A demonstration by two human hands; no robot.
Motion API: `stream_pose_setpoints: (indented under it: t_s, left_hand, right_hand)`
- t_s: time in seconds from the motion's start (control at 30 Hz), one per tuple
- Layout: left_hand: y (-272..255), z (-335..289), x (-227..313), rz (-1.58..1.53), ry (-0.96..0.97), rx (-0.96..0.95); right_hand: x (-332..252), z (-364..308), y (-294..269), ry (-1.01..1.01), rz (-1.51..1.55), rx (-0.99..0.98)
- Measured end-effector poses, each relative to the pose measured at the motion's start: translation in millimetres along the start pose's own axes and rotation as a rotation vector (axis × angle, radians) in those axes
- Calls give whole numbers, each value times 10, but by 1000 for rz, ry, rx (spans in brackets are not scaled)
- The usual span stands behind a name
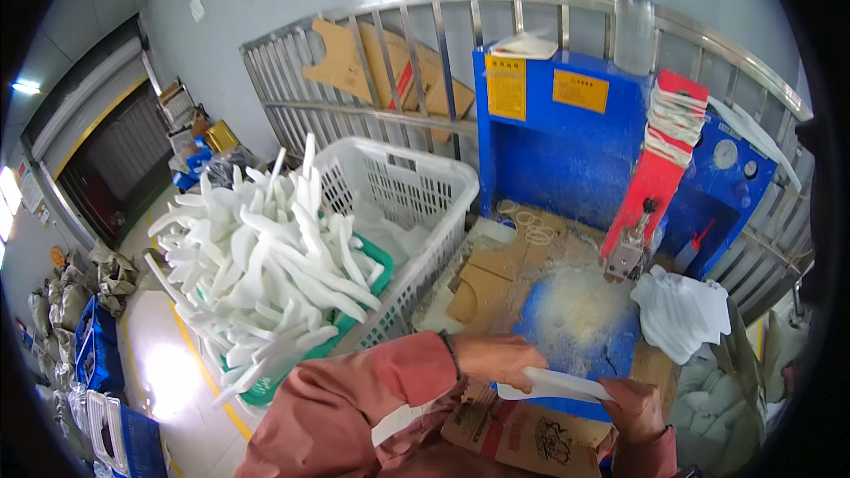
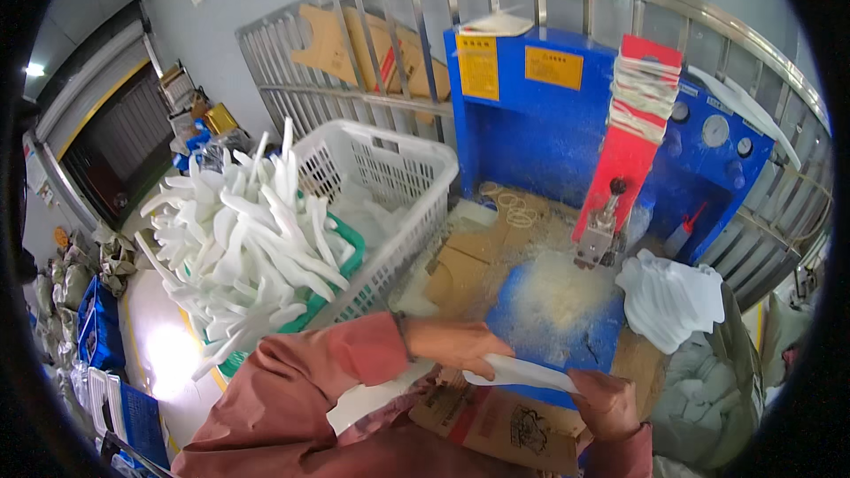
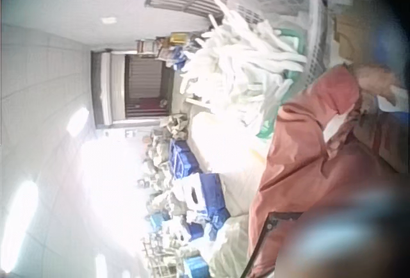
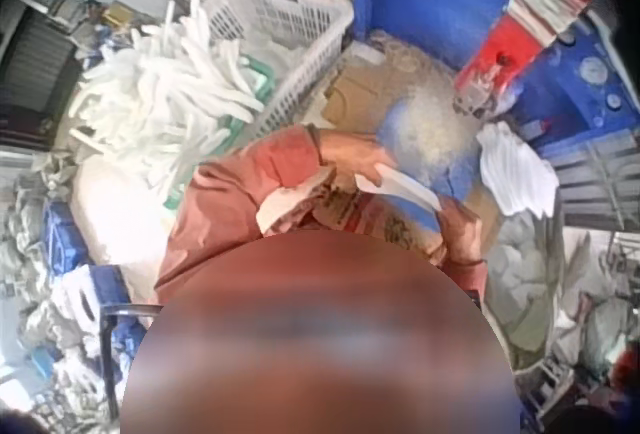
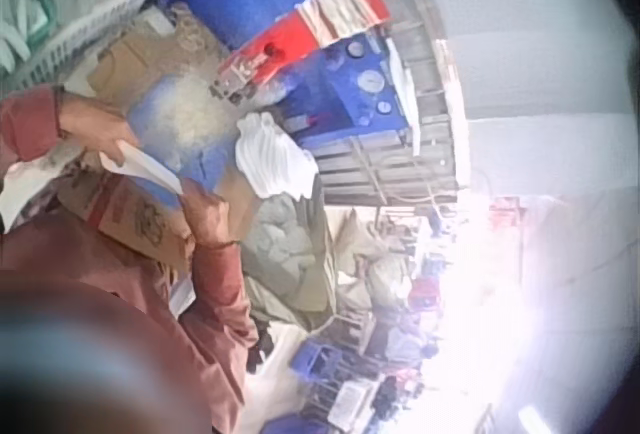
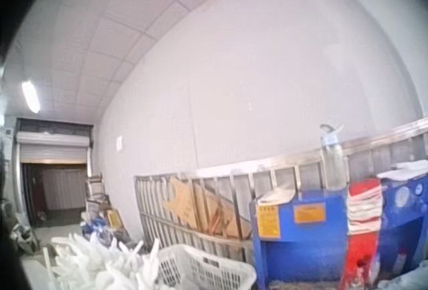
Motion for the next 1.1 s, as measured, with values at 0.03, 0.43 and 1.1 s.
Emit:
stream_pose_setpoints:
  t_s: [0.03, 0.43, 1.1]
  left_hand:
    - [-111, -102, 49, -41, 9, 47]
    - [-1422, -1930, -201, 218, -606, 693]
    - [-1414, -2188, -2070, 822, -723, 734]
  right_hand:
    - [9, 45, -21, 28, 33, -2]
    - [450, 150, 56, 95, 265, 137]
    - [2711, -851, -618, 517, -686, 110]
Point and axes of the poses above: each hand's wrist, its own z-axis towards the middle knuckle, its own y-axis out of the palm, x = y × z, the point moved 2 cm from there along z, towards the middle knuckle, and after that the axes turned 5 degrees about -y, right-handed, at the moved point
